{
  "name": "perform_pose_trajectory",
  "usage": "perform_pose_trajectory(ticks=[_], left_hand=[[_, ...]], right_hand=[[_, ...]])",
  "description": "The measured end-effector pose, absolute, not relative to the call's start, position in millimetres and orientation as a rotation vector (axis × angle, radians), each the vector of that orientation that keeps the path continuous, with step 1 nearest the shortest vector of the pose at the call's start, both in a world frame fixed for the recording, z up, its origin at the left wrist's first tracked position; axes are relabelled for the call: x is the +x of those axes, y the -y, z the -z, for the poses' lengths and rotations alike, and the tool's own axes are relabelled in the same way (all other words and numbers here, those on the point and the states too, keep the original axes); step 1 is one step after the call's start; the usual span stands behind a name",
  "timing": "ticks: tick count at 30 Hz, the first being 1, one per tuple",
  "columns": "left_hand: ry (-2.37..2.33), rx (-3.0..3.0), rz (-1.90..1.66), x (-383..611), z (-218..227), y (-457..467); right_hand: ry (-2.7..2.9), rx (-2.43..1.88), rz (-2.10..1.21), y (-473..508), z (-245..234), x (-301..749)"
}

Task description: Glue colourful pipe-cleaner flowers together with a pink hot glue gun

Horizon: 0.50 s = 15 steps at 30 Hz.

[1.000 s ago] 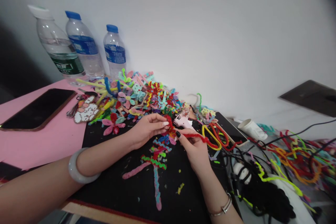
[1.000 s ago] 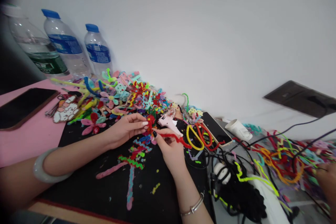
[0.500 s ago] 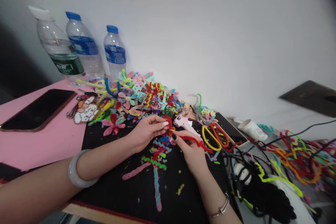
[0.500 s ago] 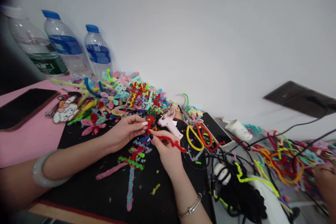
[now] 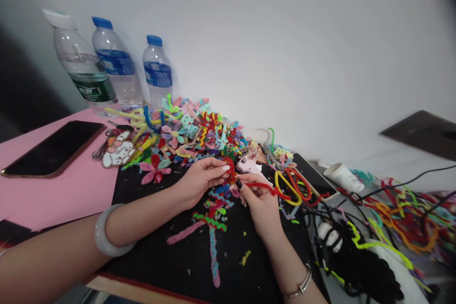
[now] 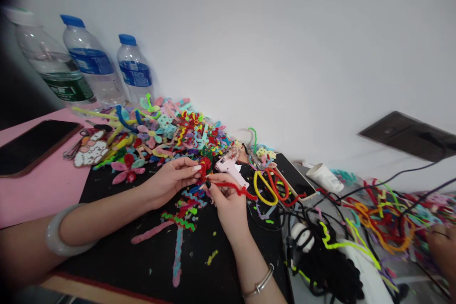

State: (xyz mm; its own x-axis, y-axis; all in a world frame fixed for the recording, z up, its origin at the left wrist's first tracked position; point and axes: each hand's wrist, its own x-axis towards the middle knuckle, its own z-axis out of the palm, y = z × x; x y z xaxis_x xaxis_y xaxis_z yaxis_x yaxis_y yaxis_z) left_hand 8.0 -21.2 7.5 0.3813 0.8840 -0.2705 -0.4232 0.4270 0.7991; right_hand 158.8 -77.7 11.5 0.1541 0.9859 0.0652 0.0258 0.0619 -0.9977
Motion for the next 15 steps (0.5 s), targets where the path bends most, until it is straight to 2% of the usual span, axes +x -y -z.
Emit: perform_pose_trajectory(ticks=[15], left_hand=[[-0.774, 0.694, -0.92, 7.4, -7.5, 19.9]], right_hand=[[1.277, -1.287, -0.966, 77.6, -10.6, 159.9]])
